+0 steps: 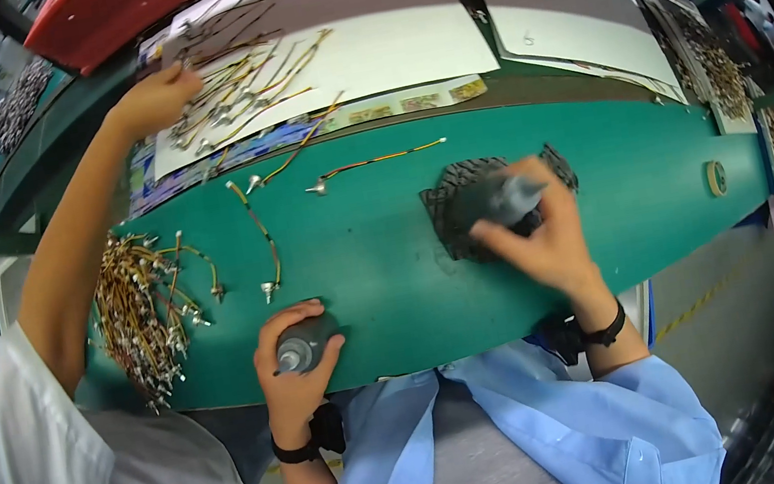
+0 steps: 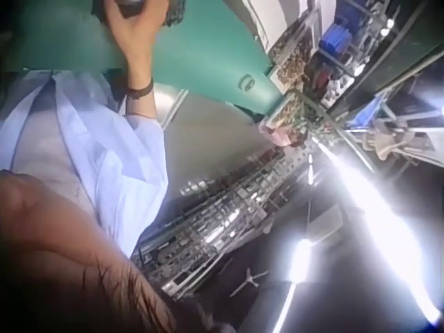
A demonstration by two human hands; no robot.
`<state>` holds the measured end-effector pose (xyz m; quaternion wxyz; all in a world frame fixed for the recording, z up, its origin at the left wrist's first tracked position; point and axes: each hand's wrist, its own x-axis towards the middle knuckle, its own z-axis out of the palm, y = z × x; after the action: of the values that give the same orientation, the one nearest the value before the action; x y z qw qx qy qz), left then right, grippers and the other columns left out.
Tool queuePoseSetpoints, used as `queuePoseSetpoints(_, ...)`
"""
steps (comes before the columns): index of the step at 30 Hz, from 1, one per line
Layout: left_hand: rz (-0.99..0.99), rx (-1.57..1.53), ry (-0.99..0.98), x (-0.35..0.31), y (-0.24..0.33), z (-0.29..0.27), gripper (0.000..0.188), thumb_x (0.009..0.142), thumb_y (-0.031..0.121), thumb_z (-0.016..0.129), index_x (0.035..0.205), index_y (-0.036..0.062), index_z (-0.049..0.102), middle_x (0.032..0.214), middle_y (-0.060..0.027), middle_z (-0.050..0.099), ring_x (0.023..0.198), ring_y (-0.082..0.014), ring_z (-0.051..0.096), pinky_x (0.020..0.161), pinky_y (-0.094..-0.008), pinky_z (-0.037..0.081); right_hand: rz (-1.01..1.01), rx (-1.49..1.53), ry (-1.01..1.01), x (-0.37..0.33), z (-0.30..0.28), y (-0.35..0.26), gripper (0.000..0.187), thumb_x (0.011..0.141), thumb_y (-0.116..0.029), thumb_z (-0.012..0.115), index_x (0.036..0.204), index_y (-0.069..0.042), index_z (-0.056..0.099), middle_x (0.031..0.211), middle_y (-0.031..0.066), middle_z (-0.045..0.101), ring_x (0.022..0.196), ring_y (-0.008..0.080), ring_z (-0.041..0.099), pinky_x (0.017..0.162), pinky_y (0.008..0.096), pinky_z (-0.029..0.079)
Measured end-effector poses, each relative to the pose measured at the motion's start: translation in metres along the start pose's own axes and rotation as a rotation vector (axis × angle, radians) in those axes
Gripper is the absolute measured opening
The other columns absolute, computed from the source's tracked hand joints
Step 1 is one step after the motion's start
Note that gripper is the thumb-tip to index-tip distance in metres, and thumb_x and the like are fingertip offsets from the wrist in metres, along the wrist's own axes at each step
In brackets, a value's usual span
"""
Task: The person picks up a wire assembly, applies liquid from a squeeze bottle to the component at the end, and sets it down. This process is repeated for several more wire assemblies taken from a pile on the table.
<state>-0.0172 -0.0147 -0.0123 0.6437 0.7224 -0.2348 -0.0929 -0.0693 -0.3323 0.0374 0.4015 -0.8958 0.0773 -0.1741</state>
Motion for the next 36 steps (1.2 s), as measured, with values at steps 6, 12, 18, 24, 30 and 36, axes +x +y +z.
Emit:
queuePoseSetpoints(6,0.024,0.006,0.043,0.001,0.007,0.003,0.043,0.073,-0.007,0.074,0.108,0.0029,0.05,0.105,-0.0152,0.063,0.103,-0.027,0.061,0.095,-0.0411,0.047,0.144,-0.207,0.185,0.036,-0.052,0.049,0.034,0.077,-0.019,0.079,0.1,-0.002,0.06,0.082,0.0029,0.059,0.074,0.0135,0.052,0.067,0.0284,0.042)
queuePoseSetpoints(12,0.082,0.023,0.063,0.015,0.019,0.016,0.042,0.073,-0.006,0.073,0.106,0.0034,0.05,0.101,-0.0143,0.062,0.097,-0.0252,0.06,0.095,-0.0428,0.047,0.173,-0.277,0.198,0.057,-0.047,0.102,0.036,0.078,-0.023,0.079,0.1,-0.002,0.059,0.083,0.0031,0.06,0.073,0.013,0.05,0.065,0.029,0.041)
queuePoseSetpoints(18,0.027,-0.104,0.074,0.015,0.016,0.02,0.042,0.072,-0.005,0.075,0.105,0.0044,0.05,0.095,-0.0126,0.062,0.094,-0.0239,0.061,0.094,-0.0432,0.048,0.022,-0.327,0.414,0.036,-0.05,0.068,0.038,0.08,-0.023,0.078,0.104,0.0,0.059,0.089,0.0054,0.057,0.079,0.0146,0.05,0.074,0.0273,0.044)
queuePoseSetpoints(24,0.103,-0.262,0.071,0.028,0.029,0.027,0.043,0.073,-0.003,0.076,0.105,0.0044,0.05,0.093,-0.0129,0.063,0.091,-0.024,0.062,0.089,-0.0426,0.05,0.201,0.723,-0.069,-0.037,-0.016,0.004,0.033,0.09,-0.03,0.065,0.097,0.002,0.061,0.085,0.0066,0.06,0.076,0.0125,0.054,0.073,0.0259,0.044)
queuePoseSetpoints(30,0.206,-0.551,-0.074,0.028,0.051,0.05,0.044,0.073,0.002,0.08,0.105,0.0058,0.05,0.097,-0.0132,0.064,0.092,-0.0267,0.065,0.086,-0.0424,0.049,0.332,0.976,-0.676,-0.057,0.053,-0.04,0.051,0.087,-0.038,0.065,0.12,0.001,0.057,0.111,0.0107,0.06,0.102,0.0168,0.058,0.086,0.0289,0.047)
queuePoseSetpoints(36,0.439,-0.218,-0.172,0.028,0.056,0.062,0.047,0.073,0.015,0.081,0.11,0.0088,0.052,0.104,-0.0081,0.064,0.104,-0.0266,0.062,0.092,-0.0427,0.043,0.733,1.346,-0.726,-0.08,0.061,-0.033,0.078,0.082,-0.052,0.065,0.138,-0.002,0.043,0.138,0.0134,0.044,0.13,0.0227,0.044,0.104,0.0373,0.041)
